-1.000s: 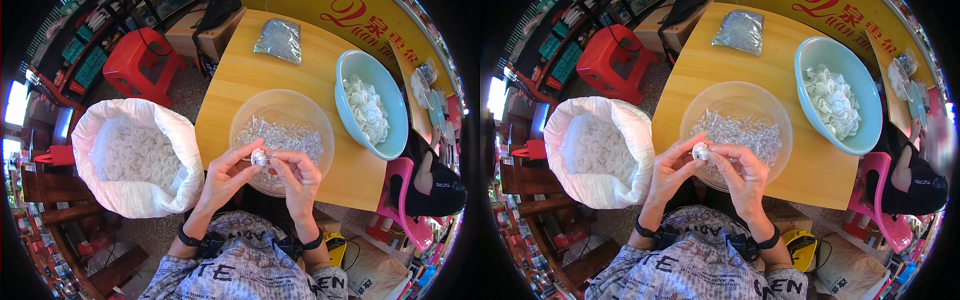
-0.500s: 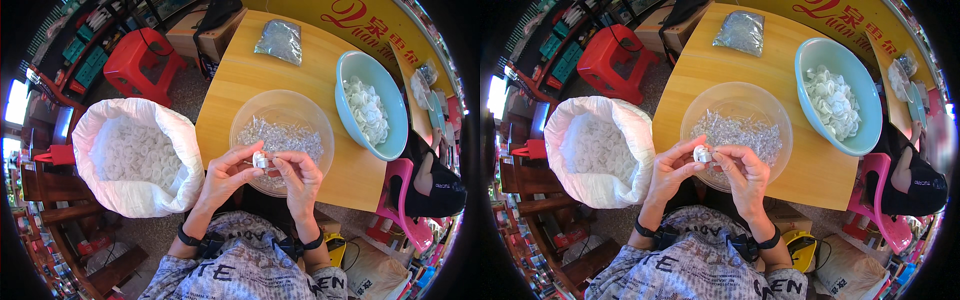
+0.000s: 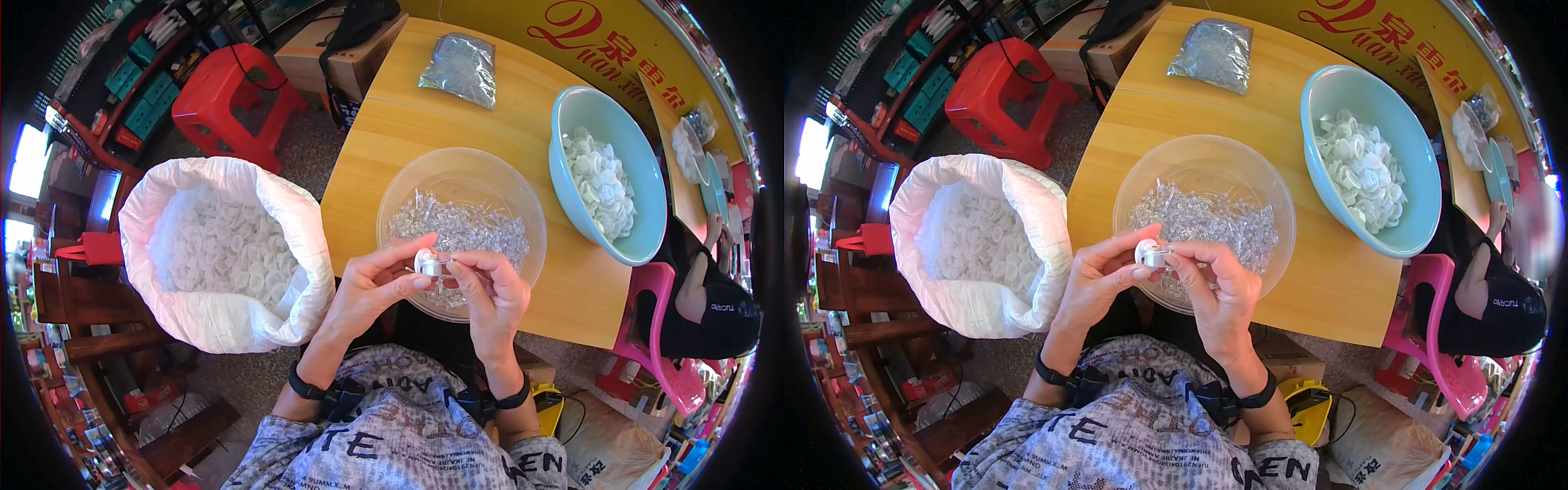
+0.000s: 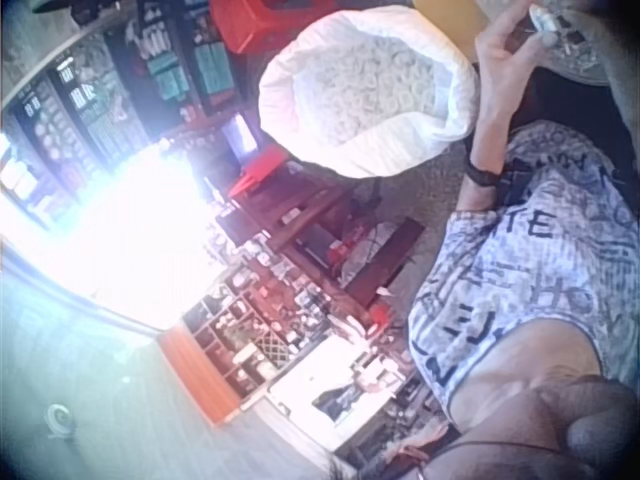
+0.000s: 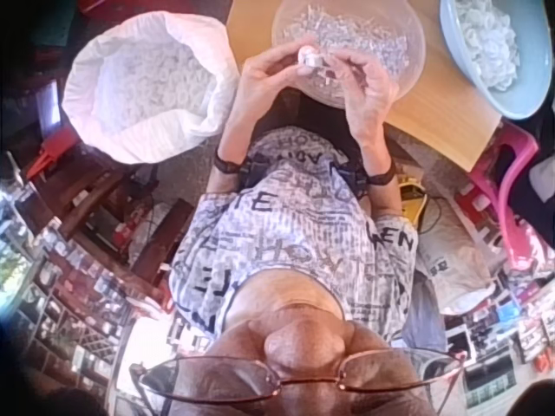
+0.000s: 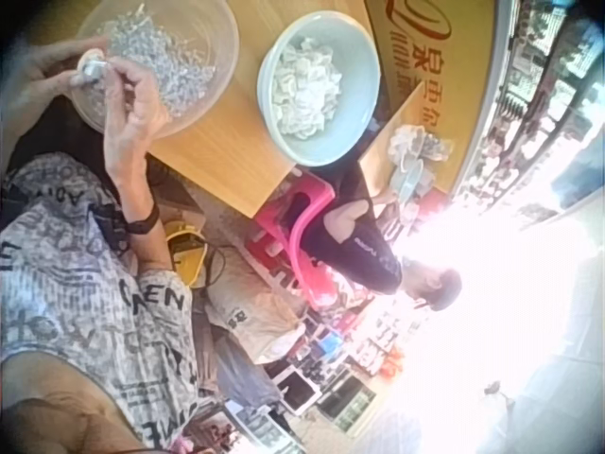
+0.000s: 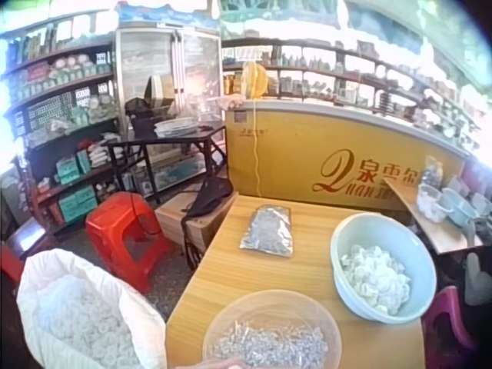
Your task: Assembling small white plastic components by hand on a table.
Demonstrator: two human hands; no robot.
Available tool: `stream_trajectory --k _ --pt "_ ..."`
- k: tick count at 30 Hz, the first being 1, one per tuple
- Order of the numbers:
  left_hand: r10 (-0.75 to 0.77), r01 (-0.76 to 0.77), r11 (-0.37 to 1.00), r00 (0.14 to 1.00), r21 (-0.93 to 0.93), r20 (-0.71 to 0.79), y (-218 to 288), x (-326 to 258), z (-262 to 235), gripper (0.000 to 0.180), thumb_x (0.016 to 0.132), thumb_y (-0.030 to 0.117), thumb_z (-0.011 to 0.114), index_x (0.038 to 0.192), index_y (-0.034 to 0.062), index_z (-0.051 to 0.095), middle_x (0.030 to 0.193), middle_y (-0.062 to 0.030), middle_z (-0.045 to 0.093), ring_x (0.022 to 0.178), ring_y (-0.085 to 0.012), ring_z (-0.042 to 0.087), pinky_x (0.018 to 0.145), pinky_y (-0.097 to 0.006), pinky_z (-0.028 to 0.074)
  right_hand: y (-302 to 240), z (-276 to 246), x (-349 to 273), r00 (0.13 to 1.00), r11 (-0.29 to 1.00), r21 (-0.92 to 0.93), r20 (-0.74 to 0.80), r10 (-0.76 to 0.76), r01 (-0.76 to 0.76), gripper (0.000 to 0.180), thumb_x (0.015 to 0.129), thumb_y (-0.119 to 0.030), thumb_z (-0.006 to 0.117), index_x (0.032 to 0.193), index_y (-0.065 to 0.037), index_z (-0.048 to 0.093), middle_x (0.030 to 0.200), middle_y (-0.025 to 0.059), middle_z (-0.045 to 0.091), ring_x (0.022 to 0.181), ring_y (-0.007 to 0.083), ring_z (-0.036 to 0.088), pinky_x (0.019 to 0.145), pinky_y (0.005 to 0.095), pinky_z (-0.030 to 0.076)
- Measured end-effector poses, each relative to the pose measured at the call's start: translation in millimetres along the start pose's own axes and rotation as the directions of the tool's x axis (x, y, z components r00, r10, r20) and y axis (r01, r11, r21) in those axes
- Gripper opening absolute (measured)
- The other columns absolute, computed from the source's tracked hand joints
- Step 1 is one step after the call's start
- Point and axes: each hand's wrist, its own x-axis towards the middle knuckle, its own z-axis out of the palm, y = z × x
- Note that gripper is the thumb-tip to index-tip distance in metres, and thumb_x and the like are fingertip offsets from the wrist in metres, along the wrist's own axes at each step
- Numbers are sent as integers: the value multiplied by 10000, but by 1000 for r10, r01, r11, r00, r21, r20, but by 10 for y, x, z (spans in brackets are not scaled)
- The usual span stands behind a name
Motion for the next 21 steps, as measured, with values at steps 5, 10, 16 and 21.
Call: stream_trajectory --k 5,10,16,21 --pt "25 -25 1000 1000 13 16 -7 6 -5 459 849 33 639 1289 6 513 1129 -101 609 1004 -150 594 856 -292 524 -52 -7 6 999 999 12 6 32 -32 94 849 16 641 938 20 609 909 88 673 811 114 641 717 251 538" --pt "122 -125 986 992 109 30 3 -13 20 463 844 3 637 1290 6 513 1136 -83 583 1010 -140 582 854 -277 522 -25 -10 -40 1000 997 -71 0 -6 6 99 841 15 648 935 18 616 905 95 673 799 115 639 698 246 538" --pt "104 -106 992 994 61 45 -30 -31 34 472 821 -36 650 1275 6 529 1117 -73 569 1018 -133 569 856 -252 511 3 -47 -40 994 989 -114 72 -83 91 134 824 32 653 956 9 640 906 93 674 803 121 641 701 240 535" --pt "143 -147 987 988 61 60 -28 -31 41 493 806 -19 679 1276 30 540 1111 -57 562 980 -117 583 851 -232 488 -86 -70 -54 992 990 85 71 109 -115 115 836 39 634 948 17 647 962 109 661 821 137 638 705 244 538"
